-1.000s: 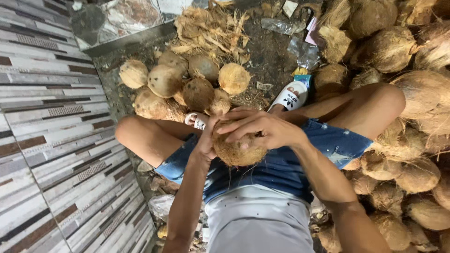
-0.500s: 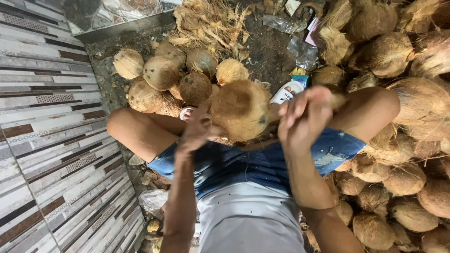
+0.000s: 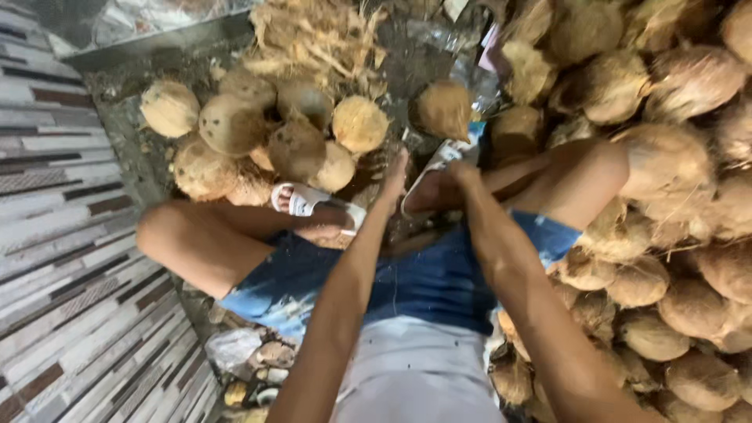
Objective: The person sits cross-legged on a tiled floor and peels the fibrous husk off several coconuts by hand. They pull away strands of husk, rotate the coconuts to access different sides, and place the removed husk on the floor. The person repeatedly picks up new coconuts from a pile to continue the peeling process.
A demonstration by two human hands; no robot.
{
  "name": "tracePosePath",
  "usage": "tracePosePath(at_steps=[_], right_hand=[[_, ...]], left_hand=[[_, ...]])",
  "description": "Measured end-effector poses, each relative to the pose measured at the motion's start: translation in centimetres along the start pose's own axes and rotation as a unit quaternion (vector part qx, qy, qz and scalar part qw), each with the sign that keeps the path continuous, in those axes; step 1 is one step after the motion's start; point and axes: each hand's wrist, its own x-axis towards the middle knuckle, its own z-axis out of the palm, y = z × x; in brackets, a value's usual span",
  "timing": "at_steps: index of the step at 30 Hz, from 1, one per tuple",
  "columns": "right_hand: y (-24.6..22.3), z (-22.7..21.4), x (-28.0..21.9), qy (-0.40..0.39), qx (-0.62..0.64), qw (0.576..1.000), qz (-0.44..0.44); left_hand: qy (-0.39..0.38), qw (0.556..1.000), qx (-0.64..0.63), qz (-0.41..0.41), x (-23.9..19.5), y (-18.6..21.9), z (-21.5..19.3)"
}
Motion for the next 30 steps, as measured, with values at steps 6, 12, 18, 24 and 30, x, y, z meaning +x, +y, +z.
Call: tracePosePath(at_steps=[6, 12, 18, 24, 30], right_hand=[[-4.4, -0.5, 3.1, 0.204, -0.118, 0.942, -0.237], [-11.3, -1.3, 5.1, 0.061, 0.060, 0.931, -0.355], [-18.2, 0.9, 3.2, -0.108, 0.119, 0.924, -0.346], [-25.1, 2.6, 2.3, -0.106, 0.112, 0.923, -0.352], [-27.6, 2.4, 2.4, -0.193, 0.261, 0.873, -0.364]], left_hand=[[0.025, 0.998, 0.019, 0.046, 1.3, -2.2, -2.0], [0.087, 0.994, 0.009, 0.070, 2.0, -1.7, -6.9], [0.145, 0.980, -0.057, 0.123, 3.9, -0.2, -9.5], [0.217, 0.967, -0.119, 0.056, 2.7, 2.1, -11.3], [0.214, 0.970, -0.061, 0.093, 5.0, 3.4, -11.5]])
